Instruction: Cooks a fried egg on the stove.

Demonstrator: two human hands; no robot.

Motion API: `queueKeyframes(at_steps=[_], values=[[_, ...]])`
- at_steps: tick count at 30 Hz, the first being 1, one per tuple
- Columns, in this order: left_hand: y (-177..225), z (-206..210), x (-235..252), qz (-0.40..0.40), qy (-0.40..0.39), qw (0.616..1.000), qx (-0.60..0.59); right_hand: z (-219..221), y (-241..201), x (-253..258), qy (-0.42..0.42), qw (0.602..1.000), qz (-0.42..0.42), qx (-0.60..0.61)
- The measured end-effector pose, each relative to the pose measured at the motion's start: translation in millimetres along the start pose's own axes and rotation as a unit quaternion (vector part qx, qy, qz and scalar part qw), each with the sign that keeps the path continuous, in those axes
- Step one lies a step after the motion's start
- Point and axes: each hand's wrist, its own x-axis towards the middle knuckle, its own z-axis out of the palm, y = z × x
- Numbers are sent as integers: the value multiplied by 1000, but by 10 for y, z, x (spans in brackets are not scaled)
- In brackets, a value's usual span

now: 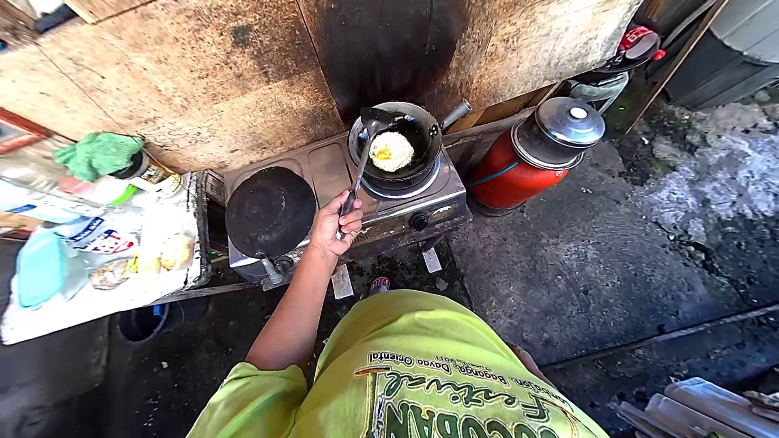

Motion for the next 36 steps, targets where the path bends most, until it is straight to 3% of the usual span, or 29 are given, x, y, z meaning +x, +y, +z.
queueKeyframes(at_steps=[19,22,25,29,31,36], values=[[163,163,-428,59,-157,986,-3,-84,-15,57,3,1000,-1,-2],[6,140,-409,31,-36,989,139,-74,-9,71,3,1000,-6,-7],[-182,168,-341,-30,91,981,170,-81,-18,67,5,1000,-5,-7],[-262,220,-331,-70,137,975,159,-139,-87,-9,10,1000,-6,13],[-191,324,-418,-32,117,976,179,-164,-120,-59,7,1000,-4,16],[34,584,-619,150,26,963,222,-128,-97,-41,2,1000,-4,3]])
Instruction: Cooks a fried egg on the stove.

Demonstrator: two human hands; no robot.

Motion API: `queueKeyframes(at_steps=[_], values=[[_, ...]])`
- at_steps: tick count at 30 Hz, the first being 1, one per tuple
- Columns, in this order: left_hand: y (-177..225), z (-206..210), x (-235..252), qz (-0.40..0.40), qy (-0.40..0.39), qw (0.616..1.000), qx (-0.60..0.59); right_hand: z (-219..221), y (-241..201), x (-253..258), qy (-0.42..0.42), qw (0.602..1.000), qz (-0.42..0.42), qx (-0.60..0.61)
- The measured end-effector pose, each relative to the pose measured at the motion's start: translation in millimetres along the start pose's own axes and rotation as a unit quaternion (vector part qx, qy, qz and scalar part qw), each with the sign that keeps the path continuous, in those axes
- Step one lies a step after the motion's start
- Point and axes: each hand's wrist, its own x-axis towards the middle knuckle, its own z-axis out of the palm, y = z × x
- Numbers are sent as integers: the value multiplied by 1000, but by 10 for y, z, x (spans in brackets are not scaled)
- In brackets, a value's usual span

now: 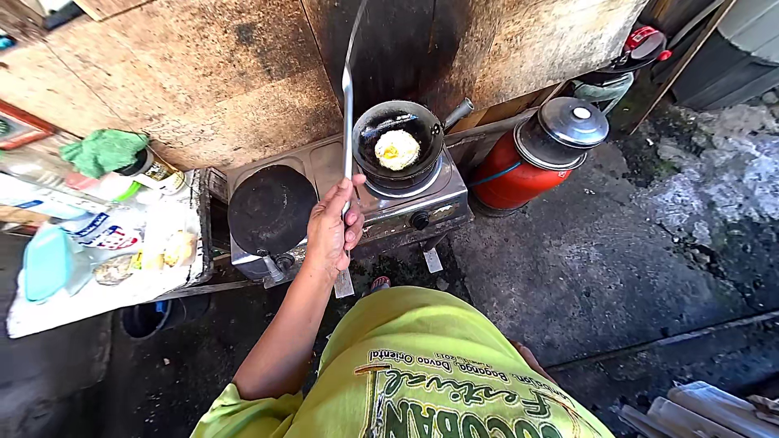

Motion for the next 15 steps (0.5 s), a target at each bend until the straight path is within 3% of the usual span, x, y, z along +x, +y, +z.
queueKeyframes(at_steps=[3,6,9,15], values=[[-203,-40,105,55,-13,998,14,22,37,21,3,1000,-2,4],[-626,-160,264,-75,14,997,-26,15,55,13,5,1000,-4,8],[-880,-187,284,-227,74,966,-103,25,138,51,13,1000,-9,15],[-747,-194,171,-222,6,969,-108,81,224,32,-1,1000,-2,-3]])
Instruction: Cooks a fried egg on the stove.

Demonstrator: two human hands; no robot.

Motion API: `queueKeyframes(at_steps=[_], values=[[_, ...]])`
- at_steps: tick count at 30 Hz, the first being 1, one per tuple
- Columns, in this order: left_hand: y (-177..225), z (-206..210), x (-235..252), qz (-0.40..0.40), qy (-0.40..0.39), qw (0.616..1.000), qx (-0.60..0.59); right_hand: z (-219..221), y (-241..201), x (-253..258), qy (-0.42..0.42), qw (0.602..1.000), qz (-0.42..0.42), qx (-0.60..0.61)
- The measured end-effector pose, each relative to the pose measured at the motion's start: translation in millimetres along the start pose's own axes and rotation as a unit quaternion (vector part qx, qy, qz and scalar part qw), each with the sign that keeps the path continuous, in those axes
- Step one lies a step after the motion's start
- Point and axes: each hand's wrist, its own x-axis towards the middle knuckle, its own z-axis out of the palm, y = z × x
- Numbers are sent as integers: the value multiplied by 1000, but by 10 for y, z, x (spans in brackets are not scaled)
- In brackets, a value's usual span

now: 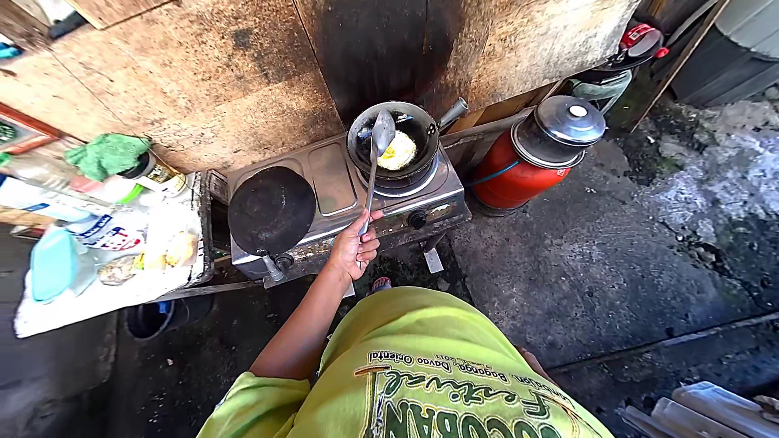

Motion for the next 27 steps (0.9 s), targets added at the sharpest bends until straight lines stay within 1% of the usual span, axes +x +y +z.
queueKeyframes(at_steps=[3,7,8,10,12,14,17,19,21,23,25,27], values=[[81,45,-76,28,-43,999,-5,-38,-79,-64,-5,1000,-1,-8],[53,28,-106,80,-83,993,-6,-126,-199,-173,-8,1000,-3,-7],[52,21,-97,80,-70,994,10,-149,-222,-186,-9,1000,-1,-10],[67,50,-91,46,-13,998,39,-183,-223,-165,-7,1000,-6,-18],[68,79,-104,6,16,1000,11,-216,-203,-121,-1,1000,-13,-18],[-31,21,-158,-13,-21,998,-50,-231,-154,-72,3,1000,-18,-18],[-231,-103,-313,-8,-147,975,-167,-203,-57,74,-10,999,-32,-34],[-356,-105,-476,-17,-205,958,-200,-168,15,142,-34,997,-39,-61],[-480,-90,-657,-28,-229,952,-203,-150,54,162,-55,994,-46,-86],[-602,-102,-810,-22,-253,943,-216,-196,-24,121,-74,992,-46,-94],[-723,-136,-935,-20,-271,934,-231,-213,-57,199,-69,989,-48,-118],[-804,-180,-1051,-24,-271,937,-218,-232,-86,280,-48,990,-62,-118]])
